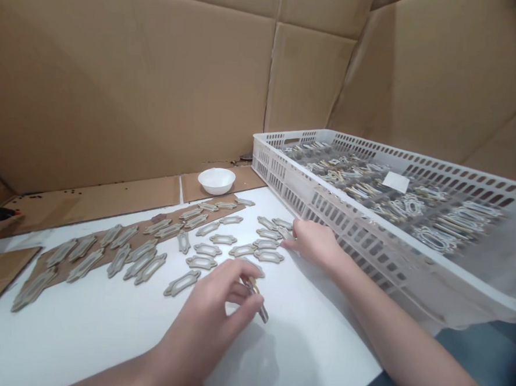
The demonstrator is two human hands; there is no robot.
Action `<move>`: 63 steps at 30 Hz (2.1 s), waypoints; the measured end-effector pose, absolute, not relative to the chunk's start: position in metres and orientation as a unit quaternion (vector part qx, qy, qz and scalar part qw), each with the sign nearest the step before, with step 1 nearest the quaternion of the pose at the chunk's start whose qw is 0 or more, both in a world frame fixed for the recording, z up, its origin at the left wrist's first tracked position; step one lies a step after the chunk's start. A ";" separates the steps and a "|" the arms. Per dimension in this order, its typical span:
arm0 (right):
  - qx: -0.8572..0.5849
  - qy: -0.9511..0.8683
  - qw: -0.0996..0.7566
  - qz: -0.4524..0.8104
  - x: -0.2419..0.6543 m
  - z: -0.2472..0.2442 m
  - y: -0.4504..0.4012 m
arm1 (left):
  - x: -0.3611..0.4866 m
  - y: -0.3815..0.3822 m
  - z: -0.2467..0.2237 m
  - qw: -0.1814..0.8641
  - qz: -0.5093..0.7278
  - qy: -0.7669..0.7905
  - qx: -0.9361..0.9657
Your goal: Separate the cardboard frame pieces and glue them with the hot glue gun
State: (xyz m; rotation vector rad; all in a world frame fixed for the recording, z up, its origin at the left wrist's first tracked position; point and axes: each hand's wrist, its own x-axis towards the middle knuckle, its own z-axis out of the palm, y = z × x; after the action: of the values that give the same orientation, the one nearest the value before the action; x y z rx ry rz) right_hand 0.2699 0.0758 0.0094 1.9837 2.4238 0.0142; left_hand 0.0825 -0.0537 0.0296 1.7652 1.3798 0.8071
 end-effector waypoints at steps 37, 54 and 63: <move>0.214 0.340 -0.408 -0.820 0.225 0.023 0.023 | 0.073 -0.034 0.000 -0.092 0.443 0.470 0.758; 0.281 0.370 -0.335 -0.820 0.212 0.006 0.014 | 0.064 -0.028 -0.011 -0.173 0.305 0.396 0.849; 0.308 0.420 -0.262 -0.813 0.204 0.015 0.014 | 0.054 -0.020 -0.012 -0.094 0.293 0.414 0.857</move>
State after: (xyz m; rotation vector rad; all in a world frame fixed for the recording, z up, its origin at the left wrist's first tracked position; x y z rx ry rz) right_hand 0.2038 0.0143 0.0154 1.1702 1.5963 -3.0923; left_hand 0.0537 -0.0201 -0.0120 2.8659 1.3862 0.9789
